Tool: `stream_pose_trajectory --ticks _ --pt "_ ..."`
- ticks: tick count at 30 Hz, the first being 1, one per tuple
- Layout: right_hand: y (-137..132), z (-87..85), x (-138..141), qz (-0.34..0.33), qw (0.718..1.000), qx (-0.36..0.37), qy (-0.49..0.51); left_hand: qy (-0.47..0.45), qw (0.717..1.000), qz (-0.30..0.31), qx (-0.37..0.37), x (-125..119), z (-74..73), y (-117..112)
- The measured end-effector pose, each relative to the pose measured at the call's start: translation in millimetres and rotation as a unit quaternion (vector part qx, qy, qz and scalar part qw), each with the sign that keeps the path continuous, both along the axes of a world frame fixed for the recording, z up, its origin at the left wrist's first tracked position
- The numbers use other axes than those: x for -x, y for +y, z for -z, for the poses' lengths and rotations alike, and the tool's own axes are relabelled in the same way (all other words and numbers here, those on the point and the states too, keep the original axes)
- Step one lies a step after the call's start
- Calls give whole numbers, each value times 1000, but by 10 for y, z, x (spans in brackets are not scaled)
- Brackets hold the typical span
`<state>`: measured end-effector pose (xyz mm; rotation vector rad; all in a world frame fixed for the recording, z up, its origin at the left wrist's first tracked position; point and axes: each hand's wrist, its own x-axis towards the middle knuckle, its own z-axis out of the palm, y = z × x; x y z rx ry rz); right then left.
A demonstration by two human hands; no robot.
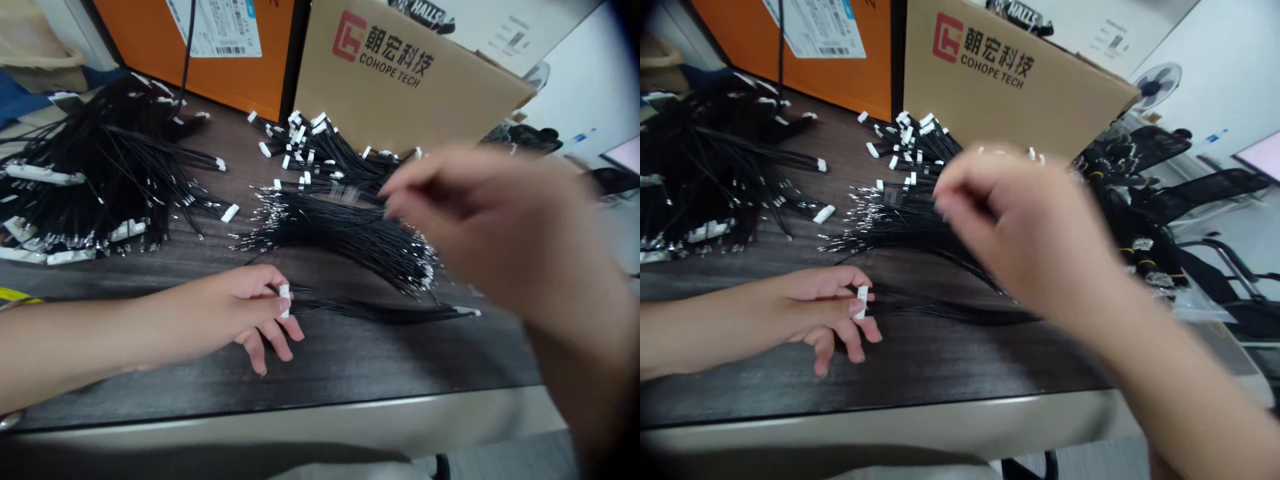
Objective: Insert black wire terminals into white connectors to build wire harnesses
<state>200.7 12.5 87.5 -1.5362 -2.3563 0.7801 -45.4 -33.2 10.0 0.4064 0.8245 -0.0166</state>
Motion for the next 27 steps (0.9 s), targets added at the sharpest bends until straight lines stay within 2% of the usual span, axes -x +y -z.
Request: stream_pose_trajectory --ticks 1,2,4,7,10,13,16,21,27 --pt "-182 60 54 -24 1000 -5 -19 9 1000 -10 6 0 -3 10" --pt "-348 121 108 -40 999 32 6 20 1000 -18 11 -2 -14 23" --pt "-608 228 203 -19 995 81 48 37 999 -23 17 -8 -56 56" --pt "-786 322 286 2 990 118 77 49 999 12 -11 -17 -135 102" --pt "-794 359 297 19 981 176 77 78 990 59 -98 -8 -154 123" --pt "-771 388 276 51 968 223 98 77 986 60 -138 17 -103 119" --pt "-771 415 272 72 958 255 112 74 989 51 -117 20 -72 117" --pt "-779 423 283 86 944 288 134 79 994 32 -74 -34 -131 135" --pt "-784 411 264 82 936 306 151 65 996 21 -63 -48 -126 136"
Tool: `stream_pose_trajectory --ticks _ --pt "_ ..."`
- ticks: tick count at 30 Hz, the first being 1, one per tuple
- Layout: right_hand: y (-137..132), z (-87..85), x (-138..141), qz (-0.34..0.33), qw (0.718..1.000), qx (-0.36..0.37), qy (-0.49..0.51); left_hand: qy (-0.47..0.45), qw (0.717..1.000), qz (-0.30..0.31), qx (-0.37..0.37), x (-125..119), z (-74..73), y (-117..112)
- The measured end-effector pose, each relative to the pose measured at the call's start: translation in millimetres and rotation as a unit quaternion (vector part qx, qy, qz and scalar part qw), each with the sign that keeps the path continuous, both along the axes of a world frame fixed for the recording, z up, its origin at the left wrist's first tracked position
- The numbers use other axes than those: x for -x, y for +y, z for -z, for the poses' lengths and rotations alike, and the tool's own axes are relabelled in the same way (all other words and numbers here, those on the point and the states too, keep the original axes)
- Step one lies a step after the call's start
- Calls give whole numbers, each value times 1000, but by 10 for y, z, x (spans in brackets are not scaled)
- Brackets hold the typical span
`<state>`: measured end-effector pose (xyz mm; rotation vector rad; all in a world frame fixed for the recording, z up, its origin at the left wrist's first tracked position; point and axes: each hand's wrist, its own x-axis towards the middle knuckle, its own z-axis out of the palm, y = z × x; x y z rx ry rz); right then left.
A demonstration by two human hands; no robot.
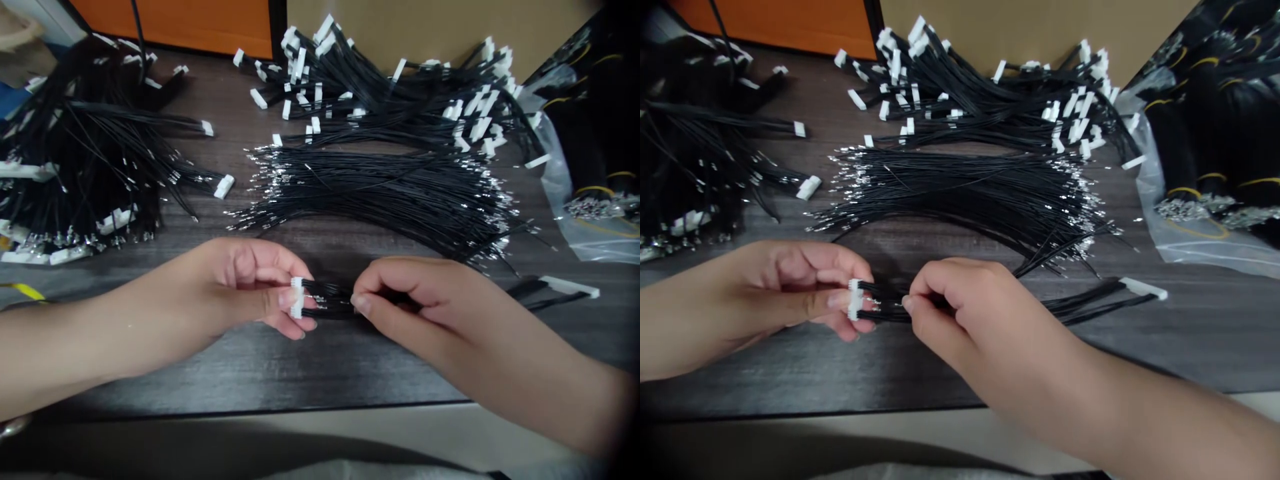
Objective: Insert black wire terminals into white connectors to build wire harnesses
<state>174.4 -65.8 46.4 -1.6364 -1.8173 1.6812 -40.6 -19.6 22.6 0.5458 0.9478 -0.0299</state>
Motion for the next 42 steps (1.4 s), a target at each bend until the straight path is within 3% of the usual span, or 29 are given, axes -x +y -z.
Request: stream_pose_trajectory --ticks 16,28,42 --pt "25 -11 29 4 998 69 -8 -23 999 17 -21 38 57 -23" --pt "11 20 78 2 999 24 -25 -48 999 12 -20 53 100 -47" --pt "20 23 35 11 999 48 16 -37 999 10 13 25 50 3"
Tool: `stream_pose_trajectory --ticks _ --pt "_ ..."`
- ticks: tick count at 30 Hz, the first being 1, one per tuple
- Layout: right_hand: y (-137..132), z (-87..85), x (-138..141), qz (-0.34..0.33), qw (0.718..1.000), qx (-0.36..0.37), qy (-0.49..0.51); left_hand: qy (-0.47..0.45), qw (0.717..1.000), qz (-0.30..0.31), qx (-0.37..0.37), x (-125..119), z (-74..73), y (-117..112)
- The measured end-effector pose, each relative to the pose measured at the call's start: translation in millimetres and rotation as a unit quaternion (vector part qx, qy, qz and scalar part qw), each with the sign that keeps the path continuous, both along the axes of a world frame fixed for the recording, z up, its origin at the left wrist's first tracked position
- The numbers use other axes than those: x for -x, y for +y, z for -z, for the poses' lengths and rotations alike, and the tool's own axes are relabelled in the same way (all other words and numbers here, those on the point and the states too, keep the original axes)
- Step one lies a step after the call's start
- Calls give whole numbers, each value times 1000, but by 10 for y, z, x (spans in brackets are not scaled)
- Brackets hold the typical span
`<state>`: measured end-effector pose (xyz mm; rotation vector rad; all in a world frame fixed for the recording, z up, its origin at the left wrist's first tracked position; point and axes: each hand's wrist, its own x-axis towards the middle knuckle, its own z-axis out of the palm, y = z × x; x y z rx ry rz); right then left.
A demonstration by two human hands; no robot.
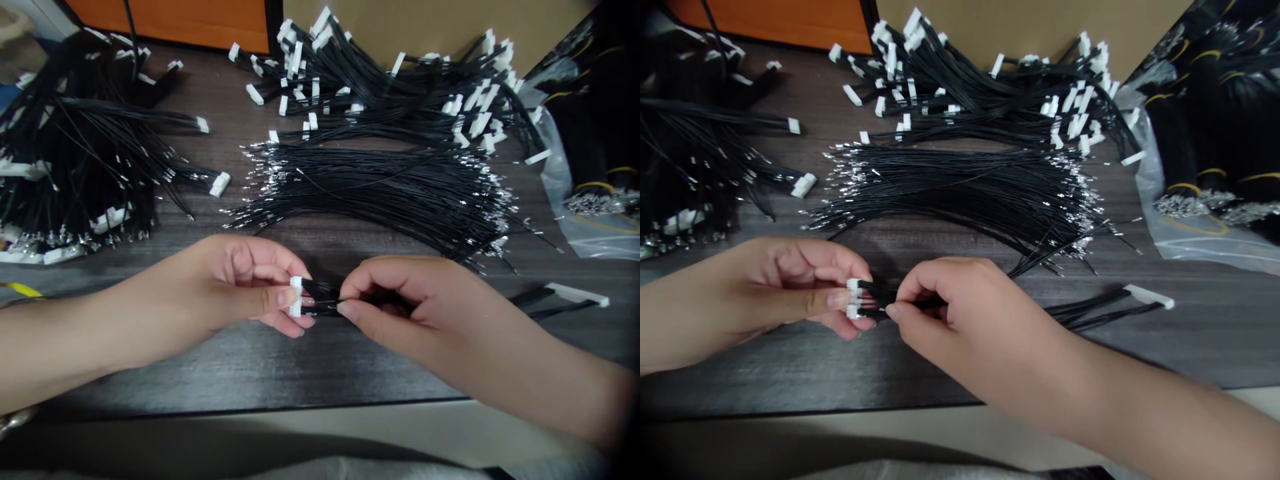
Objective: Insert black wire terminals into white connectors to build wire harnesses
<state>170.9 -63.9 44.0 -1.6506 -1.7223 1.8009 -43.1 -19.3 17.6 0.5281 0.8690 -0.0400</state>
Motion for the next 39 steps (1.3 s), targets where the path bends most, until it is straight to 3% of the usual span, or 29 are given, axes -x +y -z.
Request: stream_pose_trajectory --ticks 3,5,9,12,15,19,21,24,28,39 --pt "-10 35 -37 -20 999 -31 -2 3 1000 -2 10 -7 -10 12" --pt "-30 70 -66 -51 992 -116 -15 10 1000 -2 13 -9 -15 22" --pt "-64 72 -119 -132 934 -326 -63 10 1000 -2 17 2 -7 26" --pt "-30 -52 -123 -113 912 -381 -102 10 1000 -12 17 18 6 19" --pt "35 -191 -73 -43 935 -338 -99 15 1000 -13 14 24 9 17" --pt "85 -184 23 -5 996 -85 -37 7 1000 -3 12 9 -2 24" --pt "93 -116 44 2 1000 -1 -25 14 1000 4 9 1 -10 24" --pt "101 -31 38 8 999 51 -11 15 1000 10 -4 0 -11 20" --pt "93 -2 28 14 998 63 2 9 1000 17 -15 11 3 17" --pt "23 -9 89 20 999 -30 -28 0 999 30 -29 35 15 14"
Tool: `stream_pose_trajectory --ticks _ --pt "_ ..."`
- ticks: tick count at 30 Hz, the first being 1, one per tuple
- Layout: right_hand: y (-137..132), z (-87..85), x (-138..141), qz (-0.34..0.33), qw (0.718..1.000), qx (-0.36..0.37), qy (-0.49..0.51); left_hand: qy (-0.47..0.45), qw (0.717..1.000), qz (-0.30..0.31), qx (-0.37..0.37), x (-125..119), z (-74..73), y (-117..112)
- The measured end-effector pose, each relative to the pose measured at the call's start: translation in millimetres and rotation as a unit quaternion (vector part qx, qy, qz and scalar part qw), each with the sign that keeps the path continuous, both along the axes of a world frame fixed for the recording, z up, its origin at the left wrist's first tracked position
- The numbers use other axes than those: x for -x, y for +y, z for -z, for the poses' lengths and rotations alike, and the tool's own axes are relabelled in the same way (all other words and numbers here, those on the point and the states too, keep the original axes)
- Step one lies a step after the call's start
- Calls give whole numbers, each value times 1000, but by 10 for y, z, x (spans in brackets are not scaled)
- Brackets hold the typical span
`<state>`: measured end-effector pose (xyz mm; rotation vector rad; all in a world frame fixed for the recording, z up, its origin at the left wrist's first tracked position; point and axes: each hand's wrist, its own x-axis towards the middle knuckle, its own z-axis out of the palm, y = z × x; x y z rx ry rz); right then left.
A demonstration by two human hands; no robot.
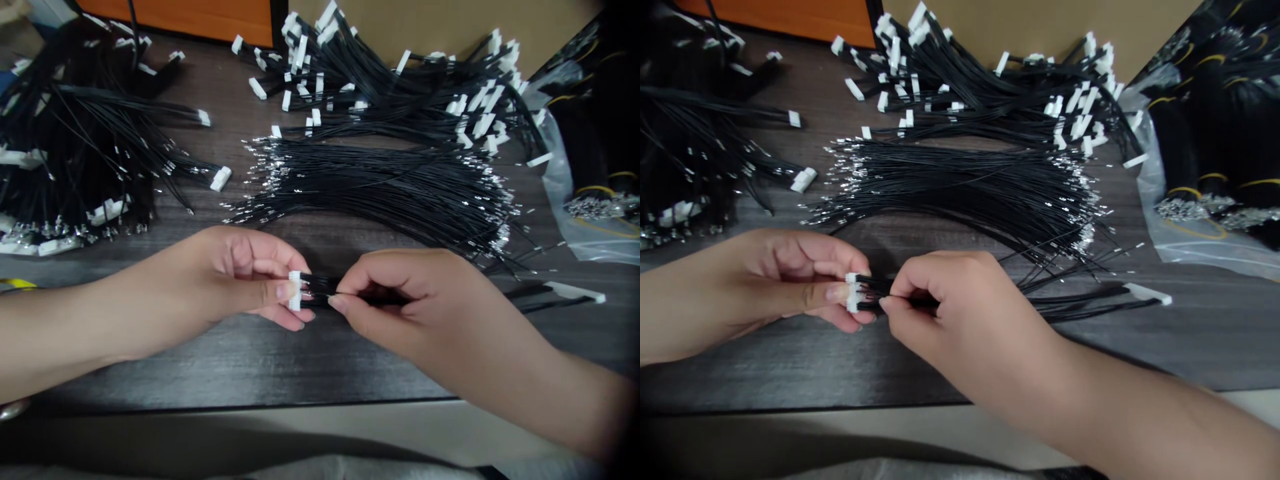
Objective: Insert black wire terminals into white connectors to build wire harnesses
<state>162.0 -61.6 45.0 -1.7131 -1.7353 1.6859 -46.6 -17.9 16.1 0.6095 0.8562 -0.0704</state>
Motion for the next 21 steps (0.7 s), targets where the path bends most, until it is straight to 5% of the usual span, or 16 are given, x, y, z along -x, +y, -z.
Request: stream_pose_trajectory --ticks 14,21 --pt "-45 30 -45 -72 981 -178 -12 2 1000 -3 12 -6 -5 17" --pt "-46 42 -73 -112 976 -187 -13 1 999 -22 32 -31 1 42"
